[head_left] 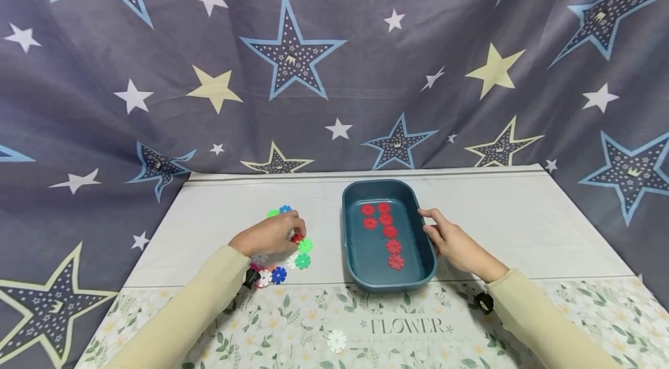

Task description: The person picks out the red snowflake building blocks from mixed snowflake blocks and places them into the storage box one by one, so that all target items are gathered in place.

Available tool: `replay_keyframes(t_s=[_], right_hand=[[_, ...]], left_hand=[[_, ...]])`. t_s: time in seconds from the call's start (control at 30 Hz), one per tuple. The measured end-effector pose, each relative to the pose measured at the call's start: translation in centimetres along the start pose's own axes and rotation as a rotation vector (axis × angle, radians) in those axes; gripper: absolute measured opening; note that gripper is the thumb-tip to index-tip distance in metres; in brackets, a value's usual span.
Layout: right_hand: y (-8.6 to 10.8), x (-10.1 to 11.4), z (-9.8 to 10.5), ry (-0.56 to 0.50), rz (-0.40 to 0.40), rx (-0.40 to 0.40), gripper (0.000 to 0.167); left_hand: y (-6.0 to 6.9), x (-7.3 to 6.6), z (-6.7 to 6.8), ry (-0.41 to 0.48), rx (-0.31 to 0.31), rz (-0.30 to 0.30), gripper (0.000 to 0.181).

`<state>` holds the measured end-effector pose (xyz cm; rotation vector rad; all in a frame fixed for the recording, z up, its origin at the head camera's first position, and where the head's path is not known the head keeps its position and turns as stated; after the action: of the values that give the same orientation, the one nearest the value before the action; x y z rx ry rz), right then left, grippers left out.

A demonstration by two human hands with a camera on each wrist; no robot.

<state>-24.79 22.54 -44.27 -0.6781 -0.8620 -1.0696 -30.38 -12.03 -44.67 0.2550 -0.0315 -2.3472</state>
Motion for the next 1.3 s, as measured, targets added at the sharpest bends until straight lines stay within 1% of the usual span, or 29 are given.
replay_keyframes(t_s=[0.1,0.23,0.3,0.43,0.57,0.7,0.8,0.83,1.0,1.07,1.17,1.23,1.3], right_hand=[[0.0,0.0,0.0,0.002,0.004,-0.002,0.041],[-0.1,-0.1,0.0,0.007,0.001,-0.007,0.04],[-0.1,-0.2,0.0,0.008,0.002,-0.009,0.04],[-0.1,-0.3,0.0,0.01,0.005,-0.014,0.04],[-0.1,-0.4,0.0,0.013,0.006,-0.015,0.041],[-0.1,-0.5,0.0,0.015,0.006,-0.016,0.041],[-0.1,-0.6,0.0,0.018,0.006,-0.017,0.041],[-0.1,-0.5,0.0,0.019,0.006,-0.018,0.041],[-0.1,-0.4,0.0,0.02,0.007,-0.012,0.041],[-0.1,-0.4,0.0,0.018,0.006,-0.01,0.041],[-0.1,-0.4,0.0,0.017,0.008,-0.012,0.04],[-0.1,-0.4,0.0,0.017,0.01,-0.013,0.04],[-0.1,-0.4,0.0,0.014,0.01,-0.013,0.04]], left_hand=[[-0.2,0.0,0.0,-0.016,0.002,0.017,0.019],[-0.2,-0.1,0.0,-0.018,-0.007,-0.003,0.02],[-0.1,-0.1,0.0,-0.011,-0.011,-0.009,0.018],[0.3,0.2,-0.1,0.01,-0.013,-0.002,0.013],[0.7,0.5,0.0,-0.013,-0.014,0.01,0.01],[0.8,0.5,0.1,-0.017,-0.008,-0.009,0.009],[1.0,0.4,0.1,0.009,0.011,-0.022,0.012],[1.0,0.4,0.1,0.022,0.021,-0.018,0.013],[1.4,0.6,-0.3,0.071,0.057,0.047,0.025],[1.5,0.7,-0.4,0.067,0.053,0.051,0.023],[1.6,0.8,-0.5,0.044,0.041,0.051,0.015],[1.7,0.9,-0.6,0.032,0.035,0.06,0.015],[1.7,1.1,-0.8,0.043,0.039,0.083,0.016]])
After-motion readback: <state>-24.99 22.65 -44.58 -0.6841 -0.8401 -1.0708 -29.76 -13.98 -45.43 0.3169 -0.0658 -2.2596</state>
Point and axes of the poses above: each hand's wrist, its own y-axis away from the middle knuckle, its own z-axis out of the back of the hand, x = y × z, the point moved 6 cm from there along -y, towards the middle knuckle, and after that the axes turned 13 degrees about -y, right-handed, at the moved point
